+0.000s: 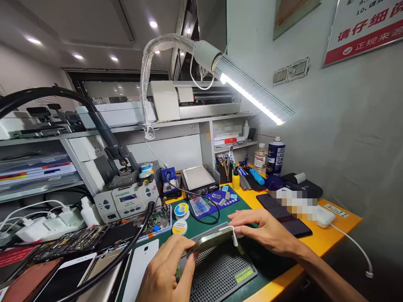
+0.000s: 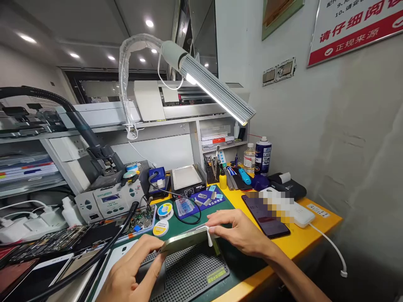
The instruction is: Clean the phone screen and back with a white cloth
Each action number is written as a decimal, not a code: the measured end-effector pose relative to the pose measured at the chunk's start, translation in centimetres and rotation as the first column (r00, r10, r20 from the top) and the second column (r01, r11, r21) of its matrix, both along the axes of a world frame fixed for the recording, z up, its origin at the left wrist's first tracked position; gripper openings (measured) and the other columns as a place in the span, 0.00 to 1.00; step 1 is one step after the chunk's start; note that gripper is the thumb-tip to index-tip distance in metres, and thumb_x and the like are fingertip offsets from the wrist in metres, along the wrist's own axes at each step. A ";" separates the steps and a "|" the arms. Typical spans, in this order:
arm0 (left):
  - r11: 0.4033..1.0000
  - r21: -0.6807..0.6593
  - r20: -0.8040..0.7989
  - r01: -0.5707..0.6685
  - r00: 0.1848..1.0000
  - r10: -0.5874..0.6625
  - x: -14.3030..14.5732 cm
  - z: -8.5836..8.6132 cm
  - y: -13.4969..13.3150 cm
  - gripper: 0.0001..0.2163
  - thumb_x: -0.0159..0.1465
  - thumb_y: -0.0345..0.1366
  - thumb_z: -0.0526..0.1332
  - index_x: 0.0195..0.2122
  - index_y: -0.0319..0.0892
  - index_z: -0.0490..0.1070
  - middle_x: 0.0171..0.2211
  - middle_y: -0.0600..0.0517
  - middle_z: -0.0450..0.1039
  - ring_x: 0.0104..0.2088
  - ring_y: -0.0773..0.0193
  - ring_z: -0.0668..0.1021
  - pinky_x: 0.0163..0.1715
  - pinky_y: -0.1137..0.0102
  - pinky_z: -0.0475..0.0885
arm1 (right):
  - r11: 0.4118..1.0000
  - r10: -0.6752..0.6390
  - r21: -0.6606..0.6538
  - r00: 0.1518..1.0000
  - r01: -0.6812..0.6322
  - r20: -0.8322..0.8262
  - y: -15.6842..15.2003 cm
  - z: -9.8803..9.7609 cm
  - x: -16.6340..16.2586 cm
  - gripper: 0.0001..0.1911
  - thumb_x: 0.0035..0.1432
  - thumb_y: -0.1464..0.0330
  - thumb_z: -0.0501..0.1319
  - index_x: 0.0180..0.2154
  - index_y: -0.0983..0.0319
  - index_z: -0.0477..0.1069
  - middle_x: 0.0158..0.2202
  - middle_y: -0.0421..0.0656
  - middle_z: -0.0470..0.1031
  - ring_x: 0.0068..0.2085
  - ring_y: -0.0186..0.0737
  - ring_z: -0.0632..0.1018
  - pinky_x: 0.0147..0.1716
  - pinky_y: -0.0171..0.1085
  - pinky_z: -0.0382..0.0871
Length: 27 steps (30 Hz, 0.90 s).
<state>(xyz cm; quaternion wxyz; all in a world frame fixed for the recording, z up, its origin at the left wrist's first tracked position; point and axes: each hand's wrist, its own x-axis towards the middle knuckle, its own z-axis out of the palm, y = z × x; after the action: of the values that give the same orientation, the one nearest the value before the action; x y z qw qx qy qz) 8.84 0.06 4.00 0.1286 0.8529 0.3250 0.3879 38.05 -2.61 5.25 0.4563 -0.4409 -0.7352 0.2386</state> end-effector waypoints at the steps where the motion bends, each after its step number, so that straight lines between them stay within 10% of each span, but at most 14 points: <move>1: 0.999 0.026 -0.020 0.027 0.999 -0.026 0.3 0.8 0.2 0.05 0.74 0.36 0.54 0.43 0.50 0.69 0.37 0.54 0.73 0.34 0.66 0.77 0.18 0.77 0.62 | 1.000 0.001 0.012 0.999 0.000 -0.037 -0.1 -0.1 -0.3 0.11 0.68 0.57 0.67 0.45 0.54 0.84 0.43 0.44 0.84 0.50 0.49 0.82 0.53 0.46 0.77; 6: 0.983 0.125 -0.100 0.133 0.988 -0.121 1.9 3.3 0.9 0.06 0.72 0.31 0.54 0.44 0.49 0.68 0.39 0.53 0.73 0.39 0.61 0.76 0.40 0.67 0.72 | 0.989 0.016 0.148 0.984 0.011 -0.180 -1.0 -0.2 -3.0 0.07 0.69 0.63 0.68 0.46 0.55 0.84 0.44 0.45 0.84 0.47 0.45 0.83 0.50 0.41 0.80; 14: 0.967 0.086 -0.078 0.239 0.970 -0.232 4.4 4.5 0.6 0.07 0.71 0.30 0.51 0.42 0.44 0.68 0.39 0.48 0.71 0.39 0.56 0.74 0.39 0.61 0.70 | 0.853 -0.004 0.520 0.998 0.033 -0.058 -3.0 2.1 -4.5 0.19 0.65 0.80 0.63 0.52 0.58 0.80 0.44 0.45 0.82 0.44 0.39 0.82 0.46 0.34 0.78; 27: 0.932 -0.089 0.072 0.352 0.935 -0.347 4.2 6.6 1.1 0.07 0.68 0.31 0.57 0.37 0.46 0.75 0.36 0.55 0.77 0.38 0.64 0.75 0.42 0.68 0.69 | 0.846 -0.084 0.526 0.996 0.089 -0.032 -4.0 3.9 -3.0 0.16 0.67 0.77 0.64 0.51 0.54 0.78 0.45 0.39 0.83 0.44 0.37 0.84 0.46 0.30 0.80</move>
<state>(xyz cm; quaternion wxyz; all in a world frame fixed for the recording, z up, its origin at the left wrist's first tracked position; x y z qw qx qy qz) 13.07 1.14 10.55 0.2470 0.8786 0.1835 0.3652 35.05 -6.62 9.16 0.5725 -0.3309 -0.7501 0.0092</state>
